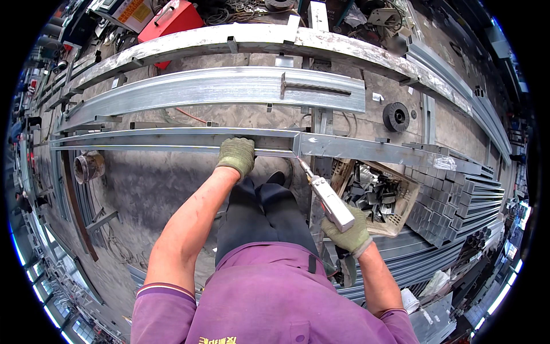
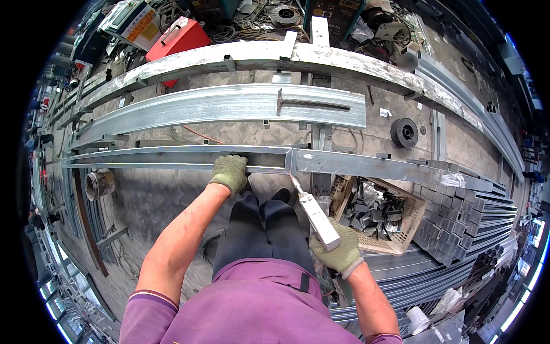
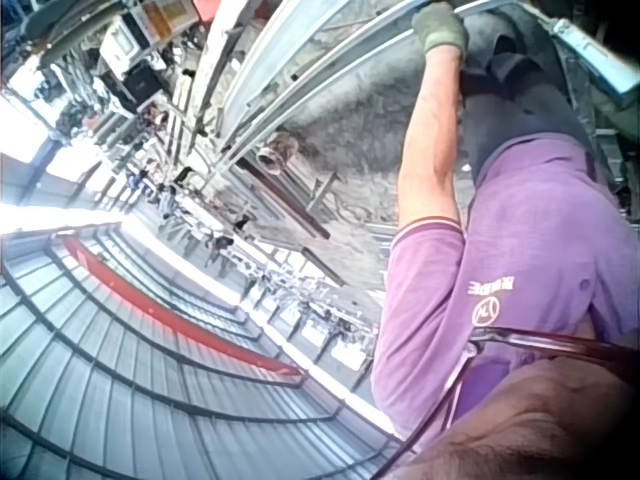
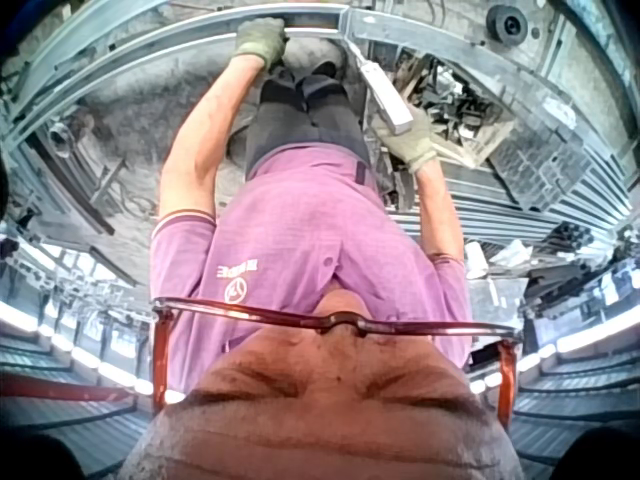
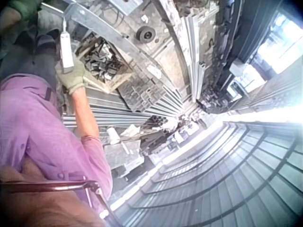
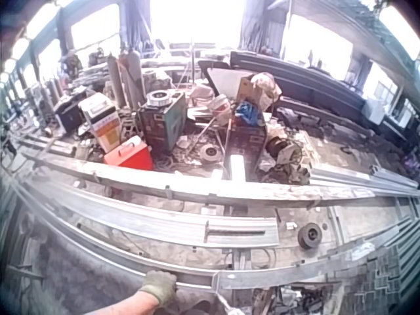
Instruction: The person aligns metal frame components on a workbench and uses a welding torch to join them. They repeatedly position the pieces, weld the joints, and reposition the assembly to continue welding different sections.
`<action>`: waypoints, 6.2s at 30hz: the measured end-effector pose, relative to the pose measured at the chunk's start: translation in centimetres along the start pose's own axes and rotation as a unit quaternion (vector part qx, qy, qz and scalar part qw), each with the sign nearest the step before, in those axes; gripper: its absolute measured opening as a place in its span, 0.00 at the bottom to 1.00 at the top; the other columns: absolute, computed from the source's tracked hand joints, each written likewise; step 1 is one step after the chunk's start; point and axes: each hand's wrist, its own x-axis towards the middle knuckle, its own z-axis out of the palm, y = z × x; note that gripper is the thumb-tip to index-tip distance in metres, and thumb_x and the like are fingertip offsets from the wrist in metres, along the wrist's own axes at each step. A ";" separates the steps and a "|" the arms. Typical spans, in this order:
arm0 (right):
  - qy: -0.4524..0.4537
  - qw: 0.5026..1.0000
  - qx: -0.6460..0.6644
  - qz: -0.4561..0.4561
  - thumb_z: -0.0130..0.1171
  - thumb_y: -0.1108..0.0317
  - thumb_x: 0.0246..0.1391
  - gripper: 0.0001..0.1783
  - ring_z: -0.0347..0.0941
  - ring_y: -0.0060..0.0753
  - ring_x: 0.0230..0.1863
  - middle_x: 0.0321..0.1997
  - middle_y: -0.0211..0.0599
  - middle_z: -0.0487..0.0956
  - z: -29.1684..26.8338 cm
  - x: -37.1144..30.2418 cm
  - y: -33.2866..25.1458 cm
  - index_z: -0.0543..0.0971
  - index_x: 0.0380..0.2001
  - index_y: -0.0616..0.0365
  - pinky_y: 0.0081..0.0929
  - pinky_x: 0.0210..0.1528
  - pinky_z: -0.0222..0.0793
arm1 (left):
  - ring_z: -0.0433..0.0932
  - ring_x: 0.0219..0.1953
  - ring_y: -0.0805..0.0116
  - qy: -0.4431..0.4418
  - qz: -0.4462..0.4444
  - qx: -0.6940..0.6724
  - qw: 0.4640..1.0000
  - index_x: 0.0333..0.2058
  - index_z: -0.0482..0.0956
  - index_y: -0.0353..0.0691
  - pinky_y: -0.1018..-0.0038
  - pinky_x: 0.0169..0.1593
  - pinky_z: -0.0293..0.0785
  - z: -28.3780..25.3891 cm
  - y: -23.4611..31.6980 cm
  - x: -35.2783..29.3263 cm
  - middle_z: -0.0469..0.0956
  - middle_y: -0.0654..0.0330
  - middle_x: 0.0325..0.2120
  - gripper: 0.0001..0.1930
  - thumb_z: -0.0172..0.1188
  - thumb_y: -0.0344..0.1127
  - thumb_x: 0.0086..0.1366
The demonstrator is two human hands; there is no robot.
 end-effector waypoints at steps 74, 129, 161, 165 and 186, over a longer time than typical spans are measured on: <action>0.187 0.981 0.039 -0.025 0.69 0.73 0.55 0.09 0.68 0.28 0.25 0.24 0.31 0.76 11.5 -2.0 -5.6 0.76 0.28 0.61 0.36 0.31 0.71 | 0.90 0.42 0.49 0.105 0.048 -0.059 0.992 0.39 0.90 0.48 0.50 0.46 0.84 3.5 -11.3 -1.2 0.90 0.51 0.38 0.08 0.66 0.39 0.64; -0.116 0.953 -0.156 -0.233 0.73 0.66 0.56 0.20 0.83 0.26 0.38 0.38 0.36 0.86 56.3 30.0 -59.2 0.85 0.51 0.60 0.32 0.41 0.79 | 0.86 0.40 0.62 0.201 -0.557 -0.653 0.473 0.43 0.90 0.36 0.64 0.48 0.81 39.1 -66.5 -54.7 0.90 0.54 0.36 0.18 0.69 0.46 0.66; 0.045 0.933 -0.302 0.192 0.77 0.45 0.40 0.36 0.85 0.56 0.57 0.55 0.55 0.88 86.6 60.4 -69.5 0.89 0.51 0.54 0.46 0.57 0.80 | 0.88 0.40 0.54 0.044 -0.478 -0.618 0.623 0.42 0.89 0.34 0.59 0.47 0.79 31.0 -115.7 -55.7 0.89 0.45 0.34 0.23 0.63 0.52 0.65; 0.095 0.932 -0.314 0.156 0.77 0.51 0.42 0.32 0.85 0.58 0.55 0.52 0.54 0.89 87.8 58.1 -70.8 0.88 0.51 0.55 0.49 0.56 0.79 | 0.88 0.44 0.53 0.104 -0.430 -0.591 0.674 0.43 0.88 0.33 0.62 0.51 0.80 27.9 -130.0 -51.9 0.89 0.46 0.40 0.21 0.65 0.48 0.66; 0.285 0.883 -0.350 0.127 0.74 0.56 0.53 0.40 0.70 0.57 0.73 0.70 0.56 0.76 89.9 50.6 -78.9 0.77 0.67 0.63 0.47 0.77 0.62 | 0.46 0.84 0.47 0.079 -0.245 -0.119 0.959 0.81 0.54 0.46 0.51 0.79 0.53 3.4 -154.1 -18.5 0.46 0.45 0.83 0.52 0.70 0.54 0.65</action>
